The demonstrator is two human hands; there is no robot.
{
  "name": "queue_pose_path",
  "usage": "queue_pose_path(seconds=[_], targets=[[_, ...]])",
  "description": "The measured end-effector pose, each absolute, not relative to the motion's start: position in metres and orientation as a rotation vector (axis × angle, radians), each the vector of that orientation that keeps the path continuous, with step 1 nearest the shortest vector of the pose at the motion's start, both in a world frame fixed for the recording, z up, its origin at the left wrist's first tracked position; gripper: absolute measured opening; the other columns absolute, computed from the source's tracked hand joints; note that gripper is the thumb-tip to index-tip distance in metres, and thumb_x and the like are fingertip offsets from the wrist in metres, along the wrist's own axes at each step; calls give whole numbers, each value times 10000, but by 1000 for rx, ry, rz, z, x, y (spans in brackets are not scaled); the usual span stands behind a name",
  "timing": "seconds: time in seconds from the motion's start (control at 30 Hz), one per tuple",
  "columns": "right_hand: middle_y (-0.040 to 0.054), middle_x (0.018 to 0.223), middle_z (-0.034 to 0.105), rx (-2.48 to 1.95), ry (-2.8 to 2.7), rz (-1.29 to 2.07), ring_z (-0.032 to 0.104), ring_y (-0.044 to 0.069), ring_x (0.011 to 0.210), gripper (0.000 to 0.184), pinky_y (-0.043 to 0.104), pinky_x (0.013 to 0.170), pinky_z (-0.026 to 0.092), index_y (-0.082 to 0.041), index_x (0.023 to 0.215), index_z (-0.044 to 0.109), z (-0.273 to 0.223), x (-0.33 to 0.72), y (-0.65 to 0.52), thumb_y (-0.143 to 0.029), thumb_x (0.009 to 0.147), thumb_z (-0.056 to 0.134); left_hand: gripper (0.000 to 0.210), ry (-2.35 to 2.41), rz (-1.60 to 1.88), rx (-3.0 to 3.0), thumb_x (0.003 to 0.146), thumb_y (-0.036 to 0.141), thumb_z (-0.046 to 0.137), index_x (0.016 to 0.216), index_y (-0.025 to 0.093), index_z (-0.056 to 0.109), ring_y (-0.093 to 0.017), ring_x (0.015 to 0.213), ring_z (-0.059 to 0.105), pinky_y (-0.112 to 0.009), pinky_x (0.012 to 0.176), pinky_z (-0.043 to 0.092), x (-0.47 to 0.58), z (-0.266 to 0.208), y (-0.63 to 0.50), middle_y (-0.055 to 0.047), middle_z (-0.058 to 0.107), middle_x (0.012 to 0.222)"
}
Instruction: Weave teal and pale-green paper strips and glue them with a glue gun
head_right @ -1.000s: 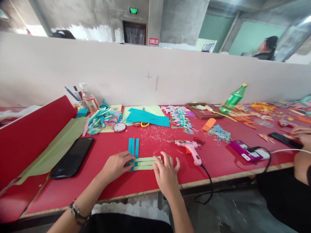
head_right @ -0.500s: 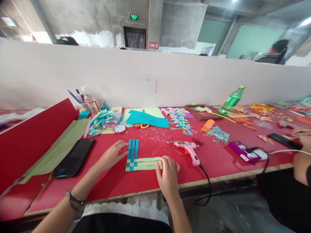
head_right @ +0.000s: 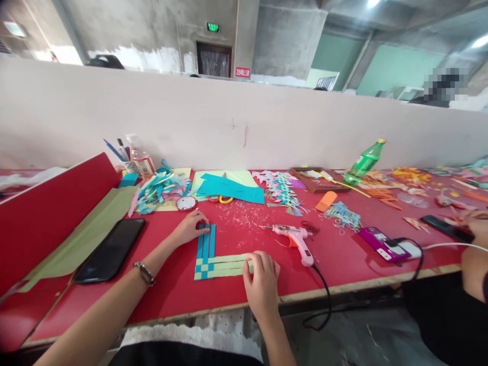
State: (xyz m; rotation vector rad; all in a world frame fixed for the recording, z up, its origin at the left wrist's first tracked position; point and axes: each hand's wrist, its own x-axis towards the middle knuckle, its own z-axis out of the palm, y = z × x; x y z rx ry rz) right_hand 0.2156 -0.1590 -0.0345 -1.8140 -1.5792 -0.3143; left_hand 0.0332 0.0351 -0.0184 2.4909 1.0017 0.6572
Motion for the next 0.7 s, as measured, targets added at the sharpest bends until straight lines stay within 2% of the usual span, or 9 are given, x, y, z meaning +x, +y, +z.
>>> queue_pose_path(seconds=[0.2,0.37,0.5,0.6,0.7], targets=[[43,823,559,-1829,-1566,-306,509,172,811,100,290,726,303,-190,811,490,-36,215,-159,-211,820,393,112,964,693,2451,721,257,582,763,154,584,-151,810,529,-293,775,437,36,-24,39,-42,534,875],[62,918,578,-1812,-1681,-293,516,185,892,183,318,788,306,-197,947,518,-31,216,-161,-221,828,381,188,950,754,2443,808,305,474,870,154,567,-158,882,515,-304,835,411,29,-14,30,-53,536,908],[70,1023,559,-1776,-1820,-171,503,193,979,252,357,848,294,-232,1050,510,-20,209,-161,-245,843,368,269,895,697,2508,793,352,503,989,176,554,-171,919,515,-305,854,407,15,-9,11,-62,524,979],[60,1068,542,-1730,-1916,-39,493,188,1017,261,377,879,288,-260,1069,511,-9,194,-159,-258,845,377,360,967,639,2561,773,387,525,1066,178,537,-217,981,496,-353,872,399,12,-11,4,-89,506,1049],[39,1097,534,-1703,-2000,27,495,187,1032,254,415,923,262,-297,1048,529,-4,176,-155,-268,848,376,352,1020,640,2544,780,387,514,1052,168,554,-224,953,508,-365,853,408,16,-16,7,-96,519,1013]])
